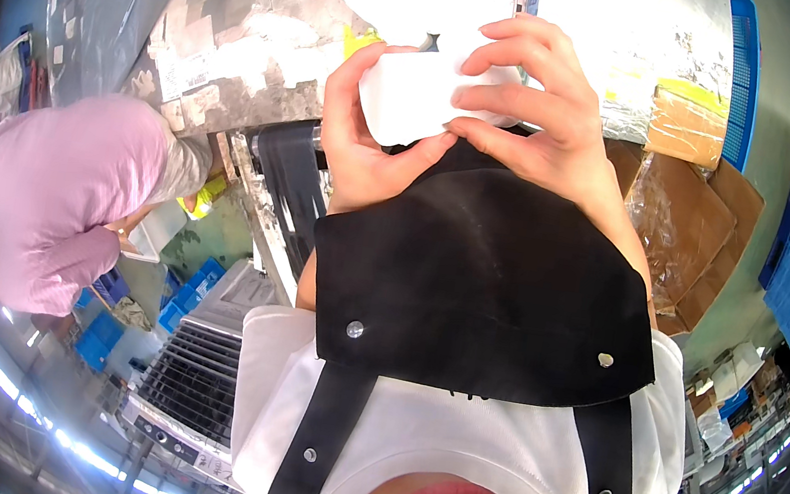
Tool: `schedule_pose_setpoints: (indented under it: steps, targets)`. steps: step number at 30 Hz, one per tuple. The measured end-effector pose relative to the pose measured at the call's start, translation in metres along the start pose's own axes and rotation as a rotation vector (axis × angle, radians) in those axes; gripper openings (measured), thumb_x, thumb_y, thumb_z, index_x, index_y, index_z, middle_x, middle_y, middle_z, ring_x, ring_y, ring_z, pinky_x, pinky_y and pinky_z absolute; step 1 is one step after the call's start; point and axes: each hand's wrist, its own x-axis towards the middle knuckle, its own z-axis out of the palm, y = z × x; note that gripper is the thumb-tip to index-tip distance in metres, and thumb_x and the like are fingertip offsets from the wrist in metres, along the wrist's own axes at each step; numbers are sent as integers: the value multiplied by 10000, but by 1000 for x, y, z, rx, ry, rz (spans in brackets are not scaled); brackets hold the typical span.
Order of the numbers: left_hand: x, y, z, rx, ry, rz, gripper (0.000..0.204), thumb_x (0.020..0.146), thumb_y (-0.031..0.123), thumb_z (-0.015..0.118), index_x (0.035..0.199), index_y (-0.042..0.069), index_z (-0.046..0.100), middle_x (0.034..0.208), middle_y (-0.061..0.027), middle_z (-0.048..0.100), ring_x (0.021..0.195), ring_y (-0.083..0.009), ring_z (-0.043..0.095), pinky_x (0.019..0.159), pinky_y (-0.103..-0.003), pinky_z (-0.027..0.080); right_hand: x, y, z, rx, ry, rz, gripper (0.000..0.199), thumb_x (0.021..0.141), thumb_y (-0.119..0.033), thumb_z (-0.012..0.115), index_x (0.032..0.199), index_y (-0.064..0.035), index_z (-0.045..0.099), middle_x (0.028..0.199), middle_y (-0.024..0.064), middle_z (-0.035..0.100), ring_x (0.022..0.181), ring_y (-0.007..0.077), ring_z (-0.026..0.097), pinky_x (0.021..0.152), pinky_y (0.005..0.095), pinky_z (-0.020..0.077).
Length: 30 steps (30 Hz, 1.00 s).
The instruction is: The person unpacks a large grey shipping bag to reveal multiple packs of tissue paper. They use a utility knife to cut open the individual plastic wrappers of the tissue packs. The person then stacks the opened packs neatly inside the grey bag and folds the bag closed.
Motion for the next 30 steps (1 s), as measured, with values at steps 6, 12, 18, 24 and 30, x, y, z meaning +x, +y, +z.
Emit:
schedule_pose_setpoints:
  steps: [6,12,18,24,30]
  targets:
    - [1,-1,-3,-27,-44,-50,739,604,4,769,1243,33,398,1124,-113,521,1046,-203,527,871,-328,459,0,2,-3,-33,-23,-24,181,601,-60,734,760,-93,654,861,-5,610,965,219,561,909,428,387]
    - [4,2,-9,-5,-83,-146,751,592,23,750,1257,29,402,1128,-95,516,1056,-185,515,889,-315,432,-10,15,4,221,71,225,105,656,-21,662,753,-44,629,781,35,635,816,200,623,893,386,428]
    - [9,6,-8,-97,-156,-174,755,606,49,748,1266,14,384,1130,-91,504,1070,-189,497,920,-331,402,-24,13,4,583,135,495,391,681,-91,672,1049,-14,565,962,79,623,957,211,593,905,325,424]
    - [6,-1,3,-312,-164,-267,848,719,181,751,1364,17,224,1300,-170,386,1197,-268,413,982,-389,353,-37,16,-25,421,-247,555,736,612,-185,762,1249,0,444,1160,161,549,1095,271,517,941,336,396]
    - [11,-20,0,-194,-255,-341,623,820,174,637,1318,-20,317,1271,-181,438,1185,-256,441,997,-362,340,-119,84,-141,1130,1147,581,873,833,-448,568,1399,1,78,1424,278,135,1294,403,262,1039,520,307]
